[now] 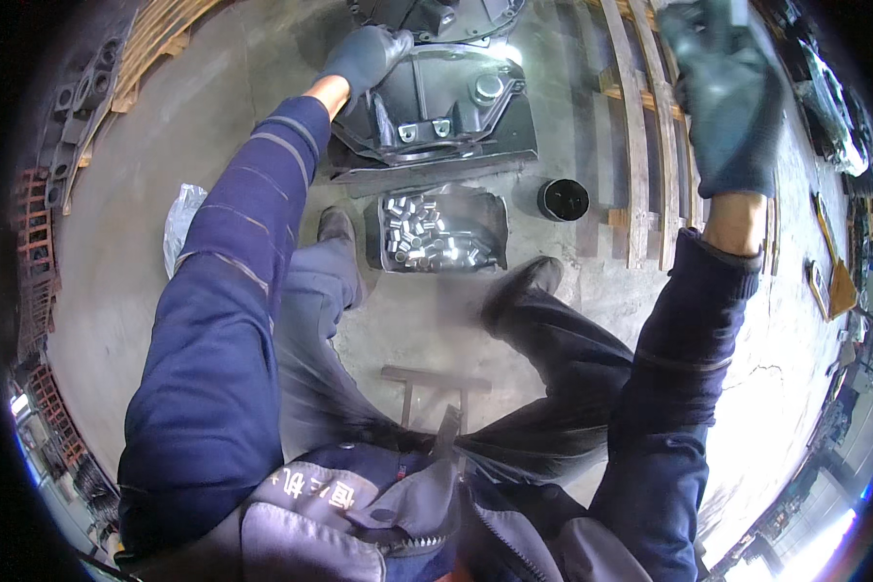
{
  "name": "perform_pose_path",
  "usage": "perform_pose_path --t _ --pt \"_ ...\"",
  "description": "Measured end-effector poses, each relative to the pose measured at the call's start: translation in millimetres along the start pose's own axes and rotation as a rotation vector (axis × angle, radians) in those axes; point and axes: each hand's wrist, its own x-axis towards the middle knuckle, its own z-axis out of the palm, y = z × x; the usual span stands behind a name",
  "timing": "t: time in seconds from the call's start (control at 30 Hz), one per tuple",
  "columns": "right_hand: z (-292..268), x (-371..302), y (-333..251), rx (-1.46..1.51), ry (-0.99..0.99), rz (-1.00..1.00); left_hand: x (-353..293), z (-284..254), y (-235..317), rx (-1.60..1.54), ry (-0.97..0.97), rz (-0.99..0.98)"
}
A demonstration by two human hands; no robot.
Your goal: The person is assembling a metal part by inserting cylindrical pins into holes and tapping them with a hammer. They repeatedly pick up pins, place them into the part, and use a hammer to secure them. The person also moves the part to a wooden pallet and returns to continue the process.
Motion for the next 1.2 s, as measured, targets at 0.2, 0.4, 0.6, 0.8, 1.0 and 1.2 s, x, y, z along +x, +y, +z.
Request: perform_pose_path --t 0.2,0.4,0.6,0.8,1.0,1.2 --pt "96.1 -102.1 3.0 -0.378 -0.349 0.382 -2.8 -10.1 5.4 -0.032 -0.023 -0.02" --pt "41.8 -65.6 50.5 -0.486 -0.446 0.213 -7.6 0.0 9.7 0.038 -0.024 0.009" --pt "11.3 5.0 -27.7 -0.224 0.138 -0.024 -0.2 1.7 0.9 -0.006 0.015 0.005" --pt "97.7 -114.2 42.4 -0.452 -0.654 0.548 -12.7 -2.6 14.1 -0.013 -0.021 0.018" --pt "-1.8 -6.9 49.5 -0.491 -0.326 -0.238 -8.7 2.0 9.1 0.037 0.072 -0.025" --pt "55.6 -51.2 -2.9 -0.033 0.264 0.208 -3.5 -3.6 7.3 -0.038 -0.033 0.021"
